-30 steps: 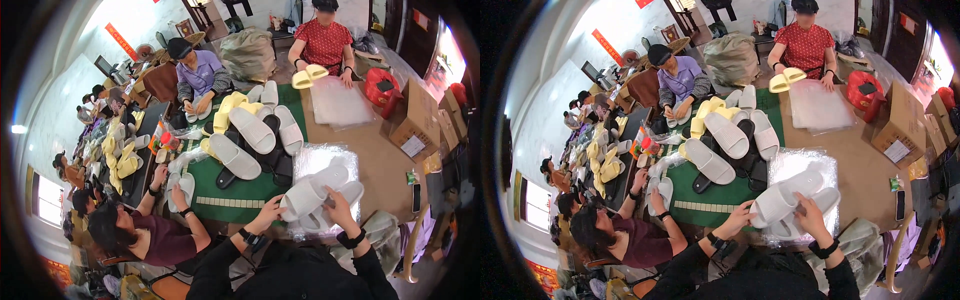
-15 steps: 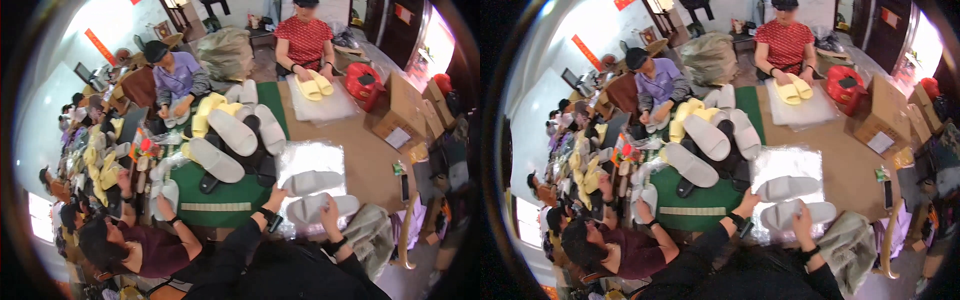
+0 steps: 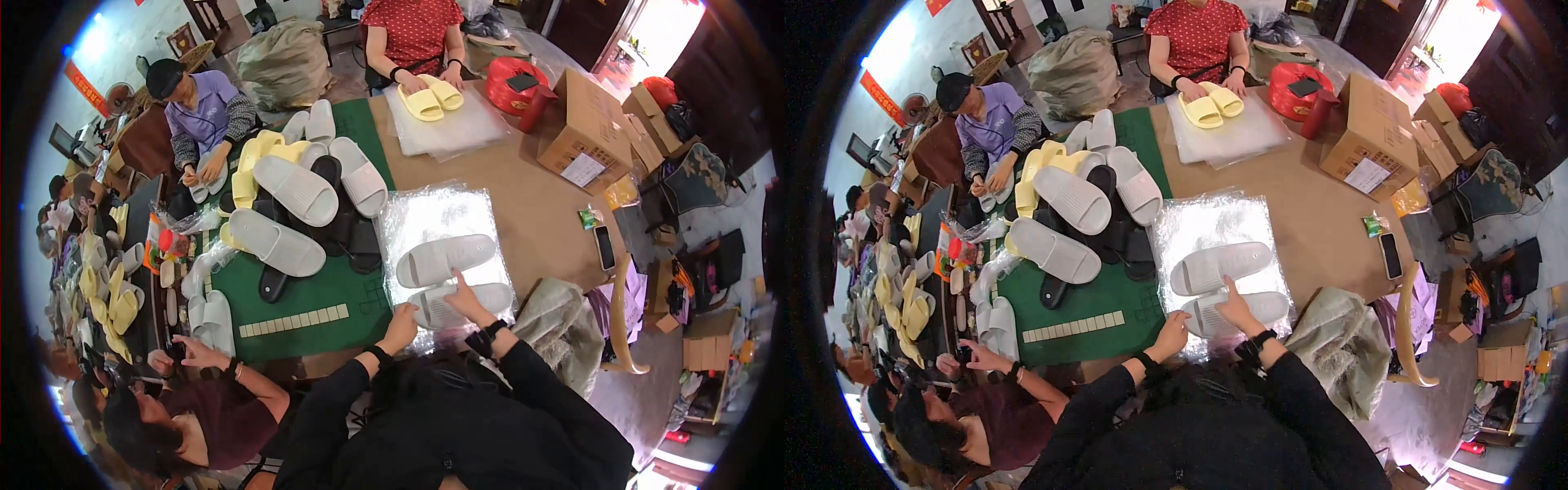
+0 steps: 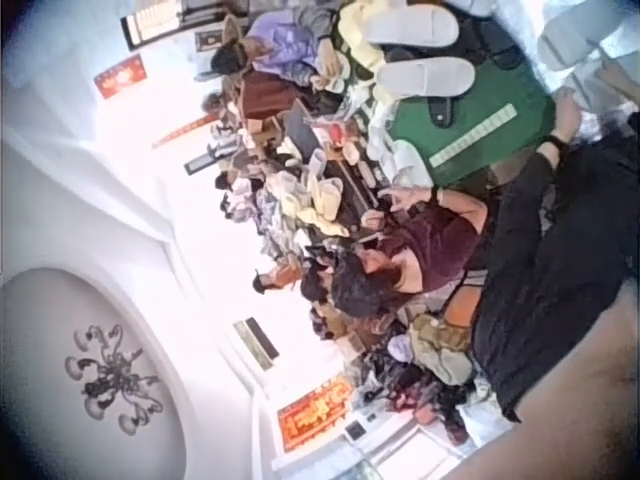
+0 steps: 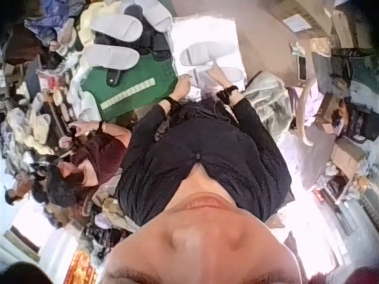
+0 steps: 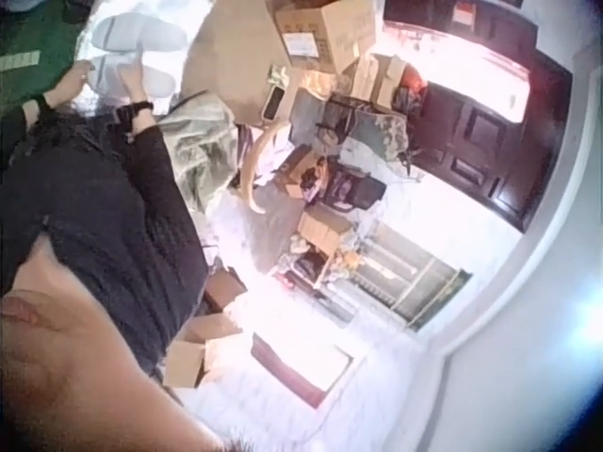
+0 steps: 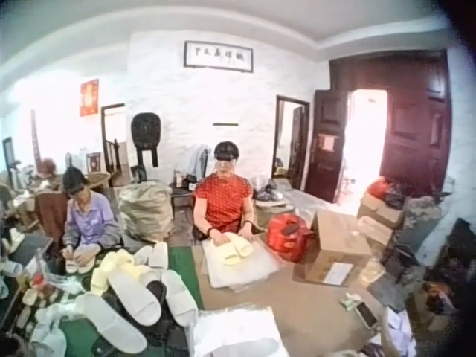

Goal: Organizing, matching pairs, and placing manufactured slippers into plastic bags for shipping.

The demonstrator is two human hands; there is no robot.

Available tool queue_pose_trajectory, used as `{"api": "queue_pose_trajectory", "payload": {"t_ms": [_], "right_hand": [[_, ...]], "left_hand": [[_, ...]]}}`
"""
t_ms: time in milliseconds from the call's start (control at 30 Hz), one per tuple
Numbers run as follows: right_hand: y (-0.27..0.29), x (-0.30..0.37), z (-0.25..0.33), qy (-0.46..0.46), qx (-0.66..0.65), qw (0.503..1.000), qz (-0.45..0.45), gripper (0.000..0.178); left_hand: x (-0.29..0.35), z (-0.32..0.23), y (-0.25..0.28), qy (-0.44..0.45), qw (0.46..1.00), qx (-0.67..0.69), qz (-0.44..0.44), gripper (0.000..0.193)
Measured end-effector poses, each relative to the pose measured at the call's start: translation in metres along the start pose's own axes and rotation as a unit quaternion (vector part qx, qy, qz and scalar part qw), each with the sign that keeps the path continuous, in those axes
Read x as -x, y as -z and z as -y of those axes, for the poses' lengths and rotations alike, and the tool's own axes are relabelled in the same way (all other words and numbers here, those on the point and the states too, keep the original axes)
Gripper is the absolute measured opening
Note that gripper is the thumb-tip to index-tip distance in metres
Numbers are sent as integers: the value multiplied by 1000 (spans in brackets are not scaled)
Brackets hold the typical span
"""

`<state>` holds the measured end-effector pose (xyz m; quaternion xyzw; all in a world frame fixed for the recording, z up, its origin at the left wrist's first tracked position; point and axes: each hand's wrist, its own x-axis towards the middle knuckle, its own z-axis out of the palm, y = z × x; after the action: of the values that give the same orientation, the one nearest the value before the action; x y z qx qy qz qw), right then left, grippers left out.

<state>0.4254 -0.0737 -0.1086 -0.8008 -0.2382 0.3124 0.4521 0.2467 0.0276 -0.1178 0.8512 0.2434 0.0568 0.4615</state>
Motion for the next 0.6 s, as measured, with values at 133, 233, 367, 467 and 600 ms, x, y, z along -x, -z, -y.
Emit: {"api": "queue_pose_trajectory", "payload": {"t_ms": [133,233,367,467,600], "right_hand": [[-2,-25,-4,50,-11,996,74,47],[1,-29,9,-21,-35,999,36,30],[22,3,35,31,-192,974,-113,30],[32,15,32,-35,-284,946,-153,31],[42,21,25,-86,-347,927,-118,13]], "left_hand": [[5,7,-7,1,998,18,-66,34],[-2,7,-10,70,977,78,-188,34],[-8,-20,-5,157,958,-115,-208,58],[-31,-11,-23,267,939,-117,-181,90],[-55,-3,-41,392,885,-103,-230,94]]}}
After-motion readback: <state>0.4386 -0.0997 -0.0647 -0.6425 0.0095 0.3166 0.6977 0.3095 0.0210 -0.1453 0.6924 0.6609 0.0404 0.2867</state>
